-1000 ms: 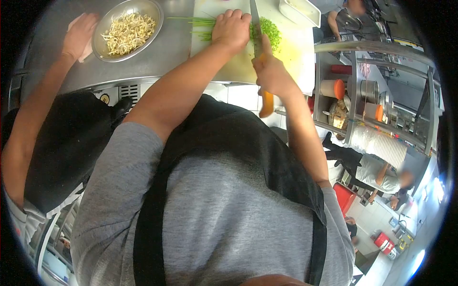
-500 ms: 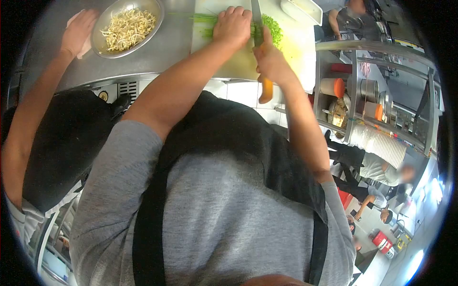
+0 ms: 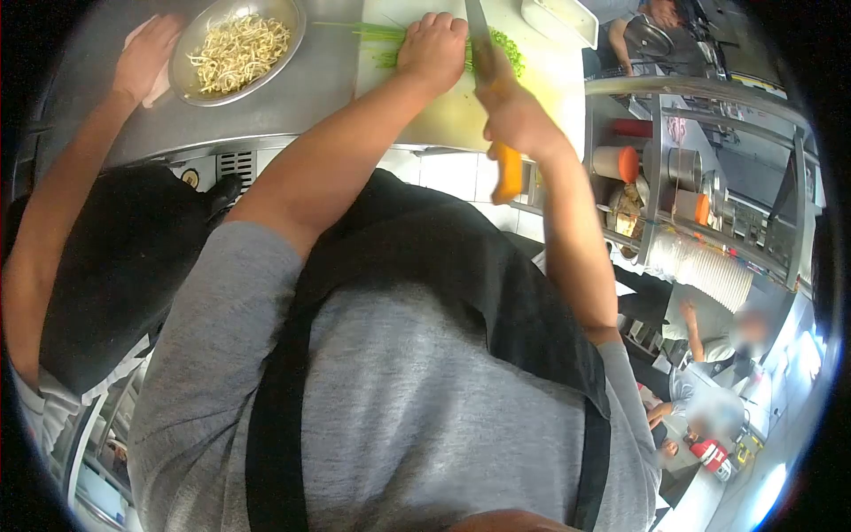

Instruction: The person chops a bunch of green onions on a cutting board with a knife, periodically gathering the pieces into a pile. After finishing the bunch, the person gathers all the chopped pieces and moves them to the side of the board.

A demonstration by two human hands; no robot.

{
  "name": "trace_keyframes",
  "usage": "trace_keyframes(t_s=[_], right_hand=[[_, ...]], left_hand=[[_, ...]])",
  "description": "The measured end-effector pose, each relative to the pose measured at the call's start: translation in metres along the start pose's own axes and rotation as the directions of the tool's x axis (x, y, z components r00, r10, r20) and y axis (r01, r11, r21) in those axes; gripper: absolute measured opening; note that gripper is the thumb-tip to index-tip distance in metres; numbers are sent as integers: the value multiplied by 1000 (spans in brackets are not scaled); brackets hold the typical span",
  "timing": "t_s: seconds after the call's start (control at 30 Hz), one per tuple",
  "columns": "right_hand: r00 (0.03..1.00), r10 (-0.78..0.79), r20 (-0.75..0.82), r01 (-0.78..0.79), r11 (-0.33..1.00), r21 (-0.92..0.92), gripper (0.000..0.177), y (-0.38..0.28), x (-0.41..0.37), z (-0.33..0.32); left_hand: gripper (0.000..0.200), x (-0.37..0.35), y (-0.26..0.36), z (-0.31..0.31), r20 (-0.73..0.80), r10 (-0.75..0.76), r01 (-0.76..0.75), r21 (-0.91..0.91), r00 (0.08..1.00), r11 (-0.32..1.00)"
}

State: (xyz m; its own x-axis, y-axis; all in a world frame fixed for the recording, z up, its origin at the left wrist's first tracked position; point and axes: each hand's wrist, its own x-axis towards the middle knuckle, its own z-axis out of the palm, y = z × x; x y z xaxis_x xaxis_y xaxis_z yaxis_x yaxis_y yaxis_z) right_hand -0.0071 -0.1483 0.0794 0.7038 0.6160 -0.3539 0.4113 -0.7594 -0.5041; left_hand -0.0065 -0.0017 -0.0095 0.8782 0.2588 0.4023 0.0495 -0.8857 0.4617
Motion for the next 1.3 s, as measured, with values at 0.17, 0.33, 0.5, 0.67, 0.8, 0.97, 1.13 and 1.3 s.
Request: trace_keyframes(t_s=[0.17, 0.33, 0.5, 0.67, 0.8, 0.97, 1.13, 1.3], right_hand=[[989, 145, -13, -144, 987, 77, 74, -1, 7, 17], [998, 63, 6, -63, 998, 28, 87, -18, 1, -11], [998, 45, -48, -46, 999, -13, 74, -2, 17, 15], [989, 116, 89, -129, 978, 162, 70, -39, -12, -19], [988, 68, -138, -68, 998, 11, 72, -5, 12, 33], [985, 144, -96, -123, 973, 197, 72, 0, 4, 14], [965, 253, -69, -225, 934, 276, 73, 5, -16, 4], [965, 252, -75, -223, 936, 271, 75, 2, -14, 7]], left_hand=[[22, -3, 2, -3, 4, -19, 20, -20, 1000, 1000], [21, -1, -1, -3, 12, -1, 1, 16, 1000, 1000], [21, -2, -2, 2, -37, -5, 5, 21, 999, 1000], [17, -2, -3, 0, -39, 15, -16, -3, 999, 1000], [21, 3, -5, 5, -45, -6, 9, 72, 999, 997], [16, 1, -1, 2, -14, 2, -2, 20, 1000, 1000], [16, 8, 16, 12, 23, -2, 0, 87, 1000, 996], [20, 11, 17, 1, 89, -5, -4, 101, 996, 995]])
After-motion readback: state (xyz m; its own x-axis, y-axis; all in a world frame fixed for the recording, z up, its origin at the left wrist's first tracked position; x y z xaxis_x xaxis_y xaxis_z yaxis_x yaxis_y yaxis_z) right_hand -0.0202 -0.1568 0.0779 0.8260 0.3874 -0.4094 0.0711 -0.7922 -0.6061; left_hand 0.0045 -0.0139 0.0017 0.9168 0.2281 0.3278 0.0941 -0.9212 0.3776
